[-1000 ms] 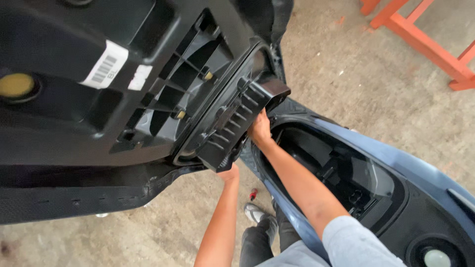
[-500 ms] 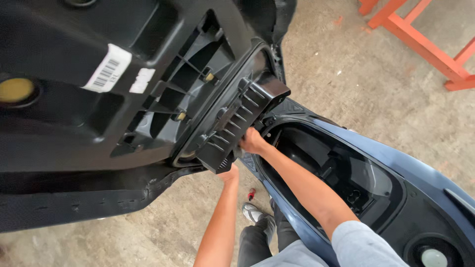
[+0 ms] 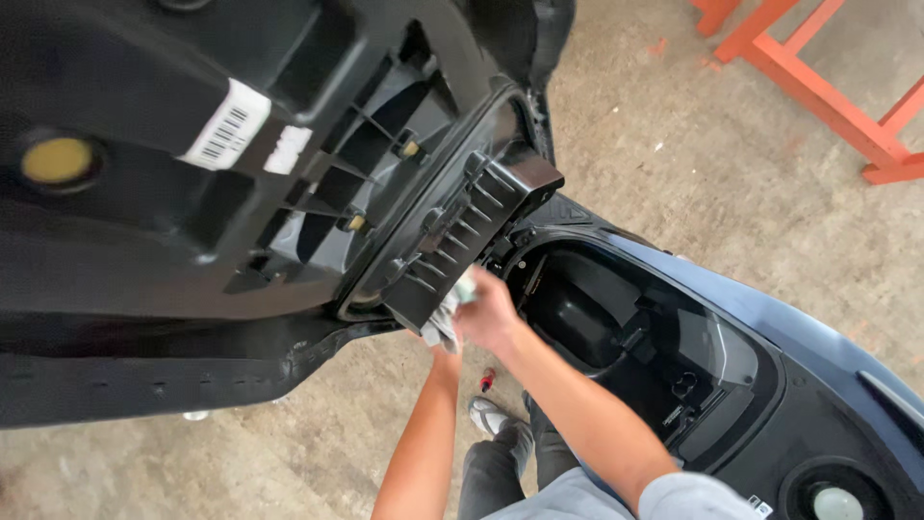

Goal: The person wipes the interior of a scooter's under-seat storage compartment and the underside of the seat lid using a cloth. The person holds the seat lid open with one hand while cleaning the plastic surfaces with the other.

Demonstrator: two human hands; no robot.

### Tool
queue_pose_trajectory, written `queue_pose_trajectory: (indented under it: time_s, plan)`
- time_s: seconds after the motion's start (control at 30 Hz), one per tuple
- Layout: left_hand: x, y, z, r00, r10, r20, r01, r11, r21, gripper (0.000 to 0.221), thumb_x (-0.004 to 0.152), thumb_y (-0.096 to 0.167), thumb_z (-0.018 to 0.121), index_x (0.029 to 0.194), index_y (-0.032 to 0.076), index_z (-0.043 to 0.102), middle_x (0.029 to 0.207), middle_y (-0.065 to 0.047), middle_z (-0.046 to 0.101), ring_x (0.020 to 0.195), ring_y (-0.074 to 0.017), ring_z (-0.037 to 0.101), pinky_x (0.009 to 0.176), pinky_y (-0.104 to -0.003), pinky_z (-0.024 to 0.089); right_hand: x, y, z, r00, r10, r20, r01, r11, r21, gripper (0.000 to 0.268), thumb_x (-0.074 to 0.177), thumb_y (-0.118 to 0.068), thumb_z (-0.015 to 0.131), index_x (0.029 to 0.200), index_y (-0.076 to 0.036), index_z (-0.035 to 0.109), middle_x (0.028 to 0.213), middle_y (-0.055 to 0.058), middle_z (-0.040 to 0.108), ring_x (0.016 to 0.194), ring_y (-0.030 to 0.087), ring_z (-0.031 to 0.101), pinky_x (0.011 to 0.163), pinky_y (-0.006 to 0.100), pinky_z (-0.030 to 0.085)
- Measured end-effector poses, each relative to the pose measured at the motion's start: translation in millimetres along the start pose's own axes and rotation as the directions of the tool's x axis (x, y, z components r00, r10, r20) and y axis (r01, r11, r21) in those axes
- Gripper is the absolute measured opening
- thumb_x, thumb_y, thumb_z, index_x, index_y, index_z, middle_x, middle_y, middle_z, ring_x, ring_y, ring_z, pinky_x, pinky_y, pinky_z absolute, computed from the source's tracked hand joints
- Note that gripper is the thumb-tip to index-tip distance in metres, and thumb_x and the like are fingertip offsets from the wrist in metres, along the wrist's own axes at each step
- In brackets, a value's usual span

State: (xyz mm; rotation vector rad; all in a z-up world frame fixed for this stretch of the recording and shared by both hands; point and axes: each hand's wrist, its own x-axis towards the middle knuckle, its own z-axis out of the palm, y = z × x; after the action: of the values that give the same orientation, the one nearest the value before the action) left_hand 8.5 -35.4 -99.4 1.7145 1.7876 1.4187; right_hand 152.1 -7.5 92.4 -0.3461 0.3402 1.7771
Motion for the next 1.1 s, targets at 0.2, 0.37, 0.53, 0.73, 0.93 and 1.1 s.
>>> queue_pose_trajectory:
  time_s: [0.2, 0.37, 0.53, 0.73, 0.93, 1.1]
  plan:
    - [32.0, 39.8, -12.5, 0.984, 0.129, -0.126, -0.127, 0.992, 0.024, 0.050, 0.090, 0.019, 0.078, 0.128, -0.008, 0.061, 0.135, -0.022, 0.064, 0.121, -0.0367, 0.063, 0.104, -0.045, 0.051, 0.2, -101.9, 76.2, 0.931, -0.364, 0.001, 0.363, 0.929, 0.078, 0.044, 0.097, -0.034, 0.046, 0.123, -0.004, 0.065, 0.123, 0.014, 0.069, 0.115, 0.032, 0.067, 0.107, 0.047, 0.050]
    - [38.0, 67.7, -12.7, 0.987, -0.121, -0.104, 0.089, 0.960, -0.267, 0.051, 0.079, 0.012, 0.085, 0.119, -0.010, 0.063, 0.122, -0.022, 0.069, 0.105, -0.0309, 0.067, 0.091, -0.041, 0.055, 44.2, -108.9, 22.2, 0.879, -0.377, -0.293, 0.335, 0.924, -0.183, 0.047, 0.101, -0.046, 0.043, 0.119, -0.008, 0.064, 0.115, 0.013, 0.070, 0.105, 0.032, 0.067, 0.095, 0.047, 0.053]
    - [23.0, 50.7, -13.0, 0.981, -0.141, -0.135, 0.095, 0.949, -0.301, 0.040, 0.092, 0.010, 0.073, 0.125, -0.009, 0.061, 0.126, -0.018, 0.069, 0.110, -0.0281, 0.069, 0.097, -0.039, 0.055, 110.8, -79.7, -72.6, 0.659, -0.728, 0.188, 0.540, 0.283, -0.793, 0.038, 0.099, -0.019, 0.067, 0.130, 0.000, 0.058, 0.125, 0.012, 0.066, 0.111, 0.022, 0.061, 0.097, 0.041, 0.049]
    - [23.4, 33.1, -10.2, 0.977, -0.134, -0.168, 0.072, 0.941, -0.330, 0.057, 0.092, 0.010, 0.071, 0.138, -0.011, 0.045, 0.139, -0.022, 0.056, 0.122, -0.0313, 0.058, 0.108, -0.042, 0.045, 156.0, -73.5, -132.0, 0.861, -0.384, -0.334, 0.087, 0.759, -0.646, 0.032, 0.101, -0.026, 0.051, 0.121, -0.005, 0.066, 0.114, 0.008, 0.074, 0.098, 0.023, 0.068, 0.084, 0.038, 0.053]
    - [13.6, 6.6, -11.4, 0.988, 0.091, -0.121, -0.086, 0.995, 0.044, 0.054, 0.090, 0.010, 0.072, 0.136, -0.012, 0.052, 0.138, -0.029, 0.058, 0.127, -0.0438, 0.059, 0.109, -0.045, 0.044, 136.4, -71.4, -85.8, 0.767, -0.557, -0.320, 0.285, 0.742, -0.607, 0.022, 0.100, -0.019, 0.056, 0.105, -0.005, 0.072, 0.099, 0.006, 0.073, 0.086, 0.020, 0.068, 0.073, 0.035, 0.054]
    - [17.7, 11.5, -17.6, 0.999, 0.001, -0.038, 0.001, 0.998, 0.065, 0.047, 0.085, 0.010, 0.073, 0.127, -0.008, 0.060, 0.129, -0.025, 0.065, 0.120, -0.0417, 0.062, 0.104, -0.046, 0.046, 75.0, -107.5, -60.9, 0.560, -0.820, -0.119, 0.289, 0.328, -0.899, 0.027, 0.105, -0.021, 0.063, 0.094, 0.003, 0.069, 0.076, 0.001, 0.060, 0.066, 0.010, 0.049, 0.056, 0.029, 0.037]
